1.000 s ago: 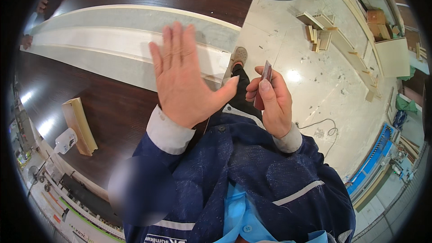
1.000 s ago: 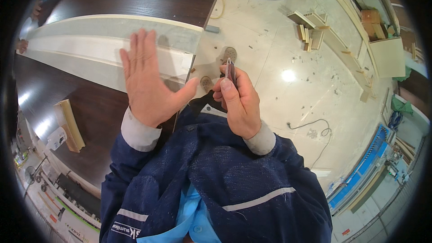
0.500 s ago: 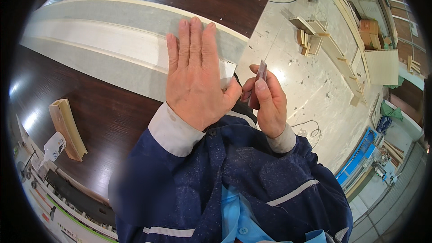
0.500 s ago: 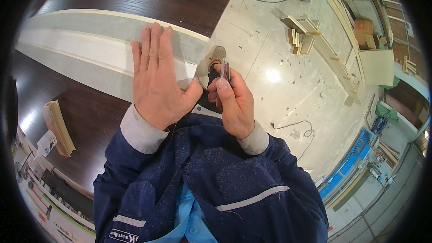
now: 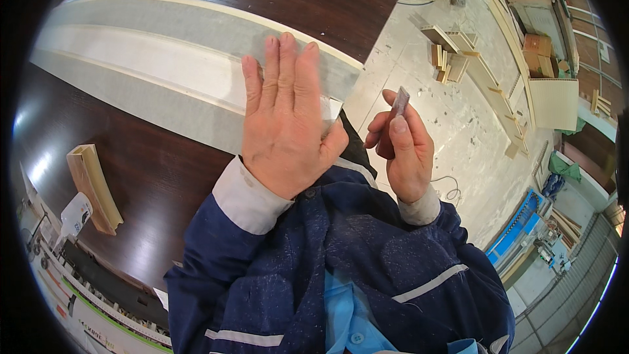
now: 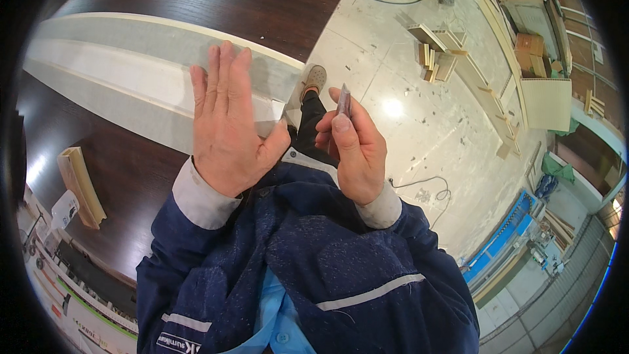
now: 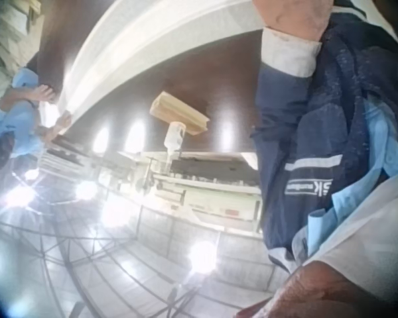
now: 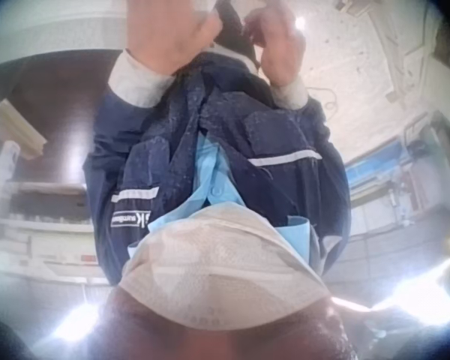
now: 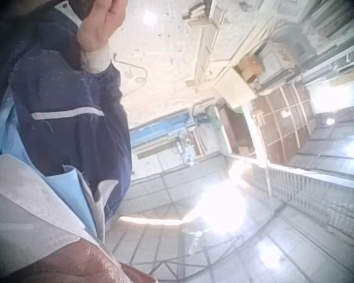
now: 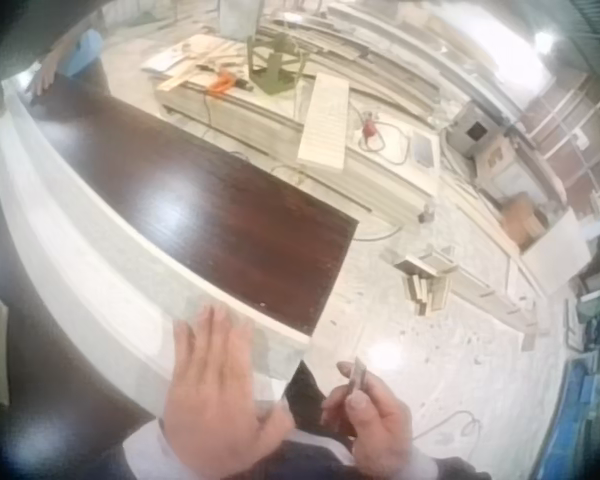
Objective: The person trims excess edge banding from a dark wood panel using a utility knife and then sands the edge with a sanding block. The person works along the length of the panel, removing the overhang and smoothing the surface.
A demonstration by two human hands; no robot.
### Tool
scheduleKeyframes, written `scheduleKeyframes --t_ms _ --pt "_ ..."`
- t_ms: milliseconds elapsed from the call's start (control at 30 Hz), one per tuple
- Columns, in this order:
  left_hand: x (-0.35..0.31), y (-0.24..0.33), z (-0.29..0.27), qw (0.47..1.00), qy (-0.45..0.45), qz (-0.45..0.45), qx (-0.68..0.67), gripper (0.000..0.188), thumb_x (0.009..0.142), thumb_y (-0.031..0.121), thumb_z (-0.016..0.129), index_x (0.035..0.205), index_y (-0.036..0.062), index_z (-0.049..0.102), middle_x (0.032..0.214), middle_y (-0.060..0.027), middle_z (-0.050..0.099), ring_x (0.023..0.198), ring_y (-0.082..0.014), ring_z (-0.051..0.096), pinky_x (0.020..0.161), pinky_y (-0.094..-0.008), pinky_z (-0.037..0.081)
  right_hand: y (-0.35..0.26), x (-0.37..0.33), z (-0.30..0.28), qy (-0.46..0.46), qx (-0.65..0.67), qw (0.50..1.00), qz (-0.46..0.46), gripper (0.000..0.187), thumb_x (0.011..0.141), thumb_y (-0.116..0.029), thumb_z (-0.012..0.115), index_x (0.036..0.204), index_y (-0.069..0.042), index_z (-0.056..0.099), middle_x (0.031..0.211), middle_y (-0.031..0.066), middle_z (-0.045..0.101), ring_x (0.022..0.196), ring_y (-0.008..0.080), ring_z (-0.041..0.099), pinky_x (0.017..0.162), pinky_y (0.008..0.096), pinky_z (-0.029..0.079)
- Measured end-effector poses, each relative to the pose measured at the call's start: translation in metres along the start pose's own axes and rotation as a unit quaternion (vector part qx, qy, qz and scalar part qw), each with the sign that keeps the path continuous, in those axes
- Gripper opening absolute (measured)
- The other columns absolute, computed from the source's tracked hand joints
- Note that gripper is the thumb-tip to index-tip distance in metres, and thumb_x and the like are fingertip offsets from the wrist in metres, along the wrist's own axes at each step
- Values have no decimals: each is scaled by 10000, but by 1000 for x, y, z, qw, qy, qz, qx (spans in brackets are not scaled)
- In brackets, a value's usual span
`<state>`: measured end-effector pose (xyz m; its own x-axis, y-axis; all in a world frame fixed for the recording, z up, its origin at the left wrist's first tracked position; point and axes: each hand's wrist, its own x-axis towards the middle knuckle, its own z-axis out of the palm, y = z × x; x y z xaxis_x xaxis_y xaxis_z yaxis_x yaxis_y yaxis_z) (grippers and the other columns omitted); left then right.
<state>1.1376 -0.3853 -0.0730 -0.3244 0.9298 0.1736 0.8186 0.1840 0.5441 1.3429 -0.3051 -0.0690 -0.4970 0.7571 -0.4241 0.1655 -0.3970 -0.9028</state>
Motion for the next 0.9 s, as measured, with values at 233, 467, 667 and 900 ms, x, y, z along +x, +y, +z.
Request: scheduleKeyframes --t_ms 233,467,667,900 --pt "-2 -8 -5 999 8 6 41 978 950 480 760 1643 -73 349 1671 -386 370 1606 -533 302 1321 -645 170 -2 -16 -11 9 -8 998 -56 506 1174 -220 547 1632 -15 472 1107 33 678 870 50 573 731 213 505" --pt "-9 -60 -22 983 92 -74 143 828 1053 448 659 1658 -33 363 1699 -350 364 1624 -507 281 1329 -636 161 -4 -24 -5 -15 -155 976 -153 407 1138 -166 613 1504 12 624 1203 97 749 899 81 626 753 223 510" --pt "-17 -96 -37 973 135 -138 128 786 1076 437 632 1649 -35 373 1689 -361 371 1622 -518 274 1330 -624 173 -6 -19 -4 -20 -206 955 -213 370 1131 -125 618 1472 12 658 1228 92 768 1059 144 696 893 281 544" --pt "-37 -90 -40 969 105 -160 159 941 1046 620 630 1660 -39 359 1726 -331 330 1649 -474 233 1344 -576 138 -10 -1 10 -80 -334 882 -322 349 1054 -59 686 1401 -54 730 1175 121 775 1040 224 734 903 338 585"
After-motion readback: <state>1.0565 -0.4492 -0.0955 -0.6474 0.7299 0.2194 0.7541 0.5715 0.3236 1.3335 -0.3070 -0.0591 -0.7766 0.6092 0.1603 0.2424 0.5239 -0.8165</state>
